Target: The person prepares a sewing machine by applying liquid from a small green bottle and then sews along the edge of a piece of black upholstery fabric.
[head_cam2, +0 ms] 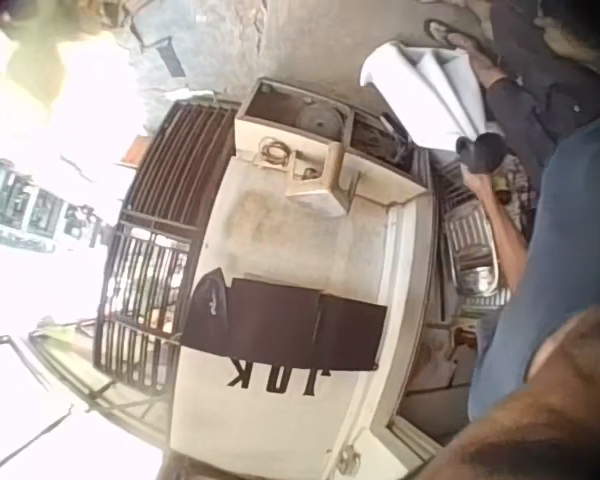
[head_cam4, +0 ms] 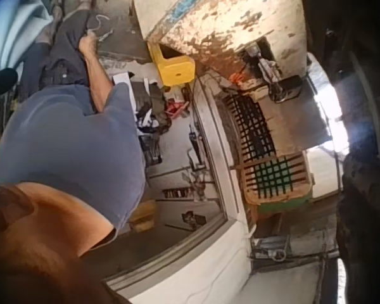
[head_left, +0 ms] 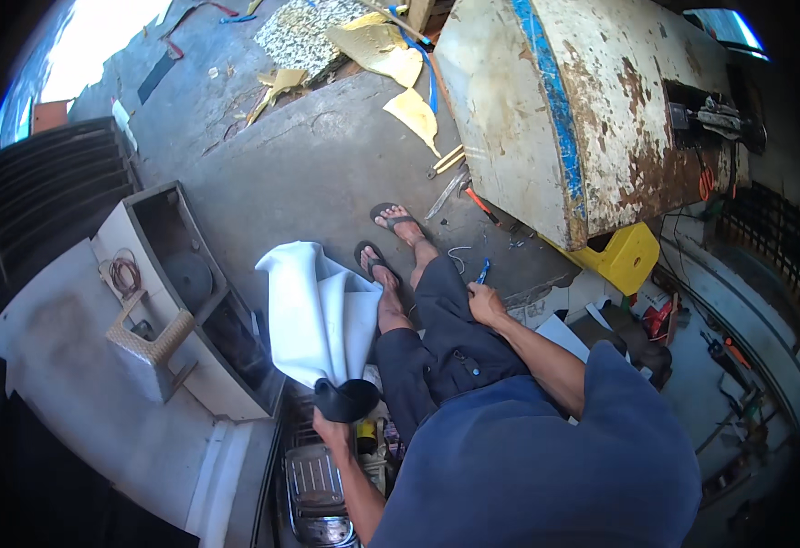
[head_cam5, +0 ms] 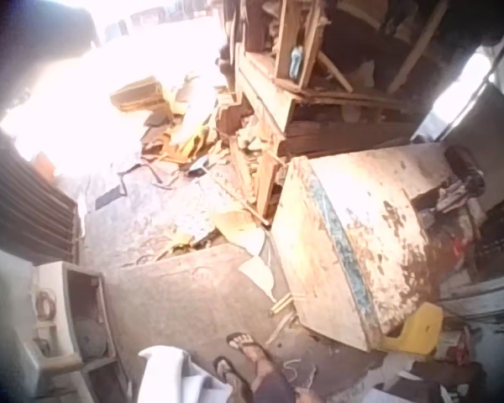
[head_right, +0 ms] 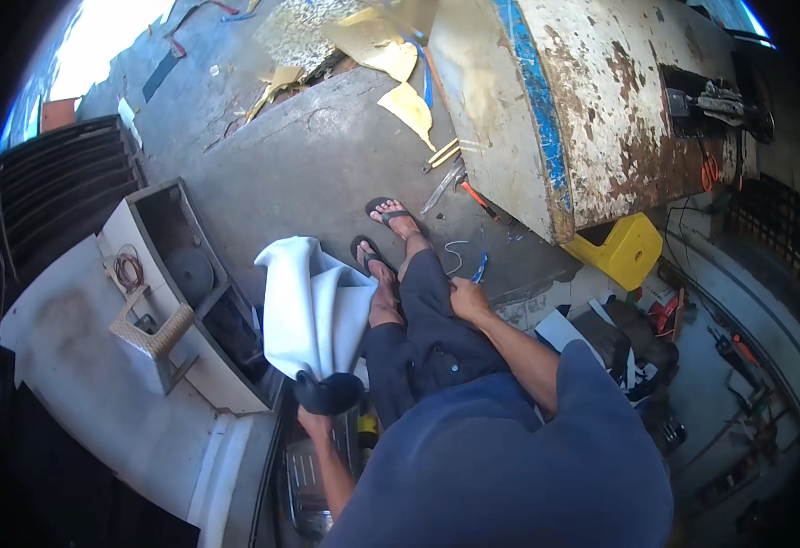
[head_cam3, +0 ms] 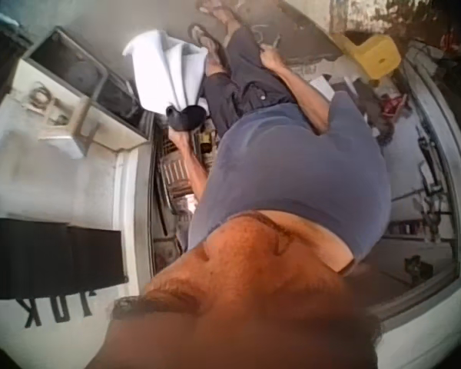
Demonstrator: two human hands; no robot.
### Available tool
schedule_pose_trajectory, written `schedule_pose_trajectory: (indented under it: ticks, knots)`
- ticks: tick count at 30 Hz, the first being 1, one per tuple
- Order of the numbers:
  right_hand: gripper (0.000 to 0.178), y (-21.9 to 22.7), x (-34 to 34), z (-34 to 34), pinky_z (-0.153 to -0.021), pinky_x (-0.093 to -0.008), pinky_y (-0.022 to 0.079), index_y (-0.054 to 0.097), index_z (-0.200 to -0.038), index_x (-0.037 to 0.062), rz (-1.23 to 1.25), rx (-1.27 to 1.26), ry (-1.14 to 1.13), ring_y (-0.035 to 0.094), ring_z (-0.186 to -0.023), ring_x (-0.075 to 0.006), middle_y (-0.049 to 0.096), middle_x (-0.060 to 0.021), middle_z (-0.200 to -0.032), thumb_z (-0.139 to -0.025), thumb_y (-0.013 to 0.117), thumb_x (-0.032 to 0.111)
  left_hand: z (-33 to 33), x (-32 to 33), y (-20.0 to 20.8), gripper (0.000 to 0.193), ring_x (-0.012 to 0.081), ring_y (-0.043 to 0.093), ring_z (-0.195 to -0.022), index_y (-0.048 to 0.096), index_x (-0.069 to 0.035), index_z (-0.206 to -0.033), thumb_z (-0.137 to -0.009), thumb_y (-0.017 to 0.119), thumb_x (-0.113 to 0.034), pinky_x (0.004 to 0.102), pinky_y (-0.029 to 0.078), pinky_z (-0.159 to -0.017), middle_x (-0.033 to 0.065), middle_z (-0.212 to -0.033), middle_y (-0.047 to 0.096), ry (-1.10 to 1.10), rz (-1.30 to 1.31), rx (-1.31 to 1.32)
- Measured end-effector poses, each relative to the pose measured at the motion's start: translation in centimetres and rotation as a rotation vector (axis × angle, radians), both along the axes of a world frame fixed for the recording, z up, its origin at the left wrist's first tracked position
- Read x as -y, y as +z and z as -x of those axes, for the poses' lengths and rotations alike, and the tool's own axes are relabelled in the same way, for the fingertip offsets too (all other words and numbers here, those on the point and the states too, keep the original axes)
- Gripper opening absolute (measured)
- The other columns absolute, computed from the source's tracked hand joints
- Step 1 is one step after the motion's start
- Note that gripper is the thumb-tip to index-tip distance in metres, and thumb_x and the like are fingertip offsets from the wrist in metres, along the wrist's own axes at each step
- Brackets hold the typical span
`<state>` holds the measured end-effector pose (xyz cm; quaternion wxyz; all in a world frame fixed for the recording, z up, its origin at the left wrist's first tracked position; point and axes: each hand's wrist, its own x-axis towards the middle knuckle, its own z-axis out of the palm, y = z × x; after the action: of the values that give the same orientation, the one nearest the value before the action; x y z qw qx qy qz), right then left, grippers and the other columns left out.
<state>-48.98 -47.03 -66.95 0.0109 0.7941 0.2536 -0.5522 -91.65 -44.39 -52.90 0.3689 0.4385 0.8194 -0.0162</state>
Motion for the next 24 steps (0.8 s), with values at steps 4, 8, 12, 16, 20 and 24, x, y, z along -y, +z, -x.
schedule_pose_trajectory:
  ticks: [4, 8, 12, 16, 20, 24]
  knots:
    - [0.033, -0.5, 4.0, 1.1, -0.091, -0.0498, 0.052, 0.071, -0.111, 0.0018, 0.051, 0.040, -0.229, 0.067, -0.110, -0.0451, 0.070, -0.0286, -0.112, -0.096, 0.052, 0.023, 2.1, 4.3, -2.7, 0.042, 0.0388, 0.072, -0.105, 0.071, 0.003, -0.114, -0.089, 0.070, -0.030, 0.0465, 0.052, -0.088, 0.0274, -0.105, 0.074, -0.099, 0.226, -0.095]
    - [0.036, -0.5, 10.6, 5.2, -0.094, -0.0502, 0.052, 0.071, -0.116, 0.0019, 0.103, 0.053, -0.389, 0.066, -0.114, -0.0440, 0.070, -0.0267, -0.118, -0.093, 0.052, 0.022, 7.9, -1.9, -2.6, 0.031, 0.0256, 0.069, -0.089, 0.073, 0.005, -0.109, -0.088, 0.064, -0.017, 0.0392, 0.052, -0.083, 0.0160, -0.095, 0.076, -0.214, 0.176, 0.102]
    - [0.038, -4.5, 18.7, 14.2, -0.097, -0.0480, 0.052, 0.071, -0.119, 0.0032, 0.096, 0.098, -0.577, 0.066, -0.114, -0.0441, 0.069, -0.0280, -0.121, -0.093, 0.052, 0.023, 9.8, -9.0, -1.2, 0.052, 0.0239, 0.066, -0.099, 0.070, 0.006, -0.120, -0.094, 0.074, -0.038, 0.0399, 0.049, -0.092, 0.0129, -0.107, 0.072, -0.096, 0.102, 0.264]
    - [0.038, -3.9, 22.9, 18.8, -0.093, -0.0480, 0.052, 0.071, -0.113, 0.0013, -0.122, 0.222, -0.822, 0.068, -0.110, -0.0416, 0.070, -0.0292, -0.115, -0.096, 0.052, 0.029, 8.5, -12.8, -0.5, 0.054, 0.0210, 0.063, -0.102, 0.068, 0.005, -0.124, -0.093, 0.077, -0.039, 0.0376, 0.049, -0.094, 0.0118, -0.113, 0.069, -0.137, 0.112, 0.309]
    - [0.036, -9.5, 28.0, 16.7, -0.090, -0.0500, 0.053, 0.072, -0.109, 0.0019, 0.077, 0.147, -0.771, 0.069, -0.108, -0.0428, 0.071, -0.0269, -0.113, -0.098, 0.050, 0.028, 3.0, -12.4, -0.5, 0.045, 0.0170, 0.062, -0.094, 0.071, 0.005, -0.114, -0.092, 0.078, -0.034, 0.0344, 0.048, -0.088, 0.0075, -0.104, 0.068, -0.301, 0.147, 0.284]
    - [0.025, -14.7, 30.1, 10.6, -0.089, -0.0509, 0.056, 0.076, -0.100, 0.0097, 0.060, 0.250, -0.899, 0.072, -0.101, -0.0399, 0.075, -0.0191, -0.104, -0.090, 0.062, 0.028, 0.2, -8.1, -3.6, 0.038, 0.0138, 0.055, -0.084, 0.071, 0.004, -0.106, -0.092, 0.079, -0.031, 0.0341, 0.046, -0.080, 0.0009, -0.092, 0.065, -0.462, 0.212, 0.369]
